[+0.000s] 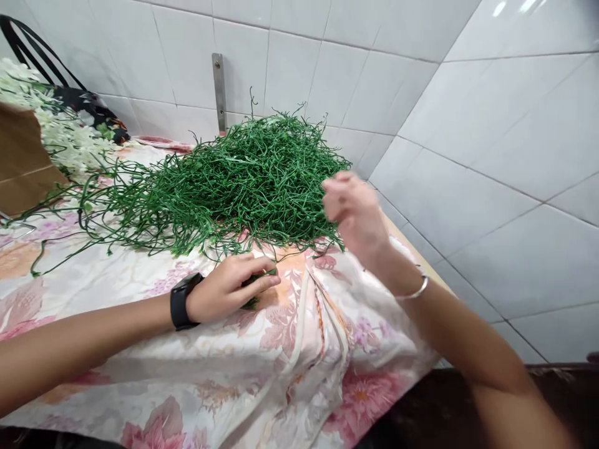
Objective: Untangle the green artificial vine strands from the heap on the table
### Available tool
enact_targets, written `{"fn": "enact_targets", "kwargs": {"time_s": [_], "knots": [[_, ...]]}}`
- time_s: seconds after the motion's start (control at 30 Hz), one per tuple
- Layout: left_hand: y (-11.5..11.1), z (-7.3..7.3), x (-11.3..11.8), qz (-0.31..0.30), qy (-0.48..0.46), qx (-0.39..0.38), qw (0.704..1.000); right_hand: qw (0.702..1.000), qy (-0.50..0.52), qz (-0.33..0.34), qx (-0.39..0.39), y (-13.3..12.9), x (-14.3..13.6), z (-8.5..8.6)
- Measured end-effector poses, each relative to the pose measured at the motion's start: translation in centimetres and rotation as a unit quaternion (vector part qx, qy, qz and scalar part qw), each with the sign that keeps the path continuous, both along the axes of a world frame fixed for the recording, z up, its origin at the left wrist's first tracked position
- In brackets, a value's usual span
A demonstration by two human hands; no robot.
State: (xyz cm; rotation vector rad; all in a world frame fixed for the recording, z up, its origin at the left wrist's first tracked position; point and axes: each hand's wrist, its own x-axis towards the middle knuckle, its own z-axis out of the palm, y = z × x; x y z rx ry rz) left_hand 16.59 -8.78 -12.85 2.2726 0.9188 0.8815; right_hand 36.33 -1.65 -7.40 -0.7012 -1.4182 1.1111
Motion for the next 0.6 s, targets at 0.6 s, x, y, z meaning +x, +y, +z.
{"fn": "enact_targets", "kwargs": {"time_s": [0.6], "knots": [[1.7, -0.5, -0.4, 0.055, -0.191, -0.012, 0.980, 0.797, -0.414, 0.001, 0.439, -0.6, -0.3, -2.8]]}}
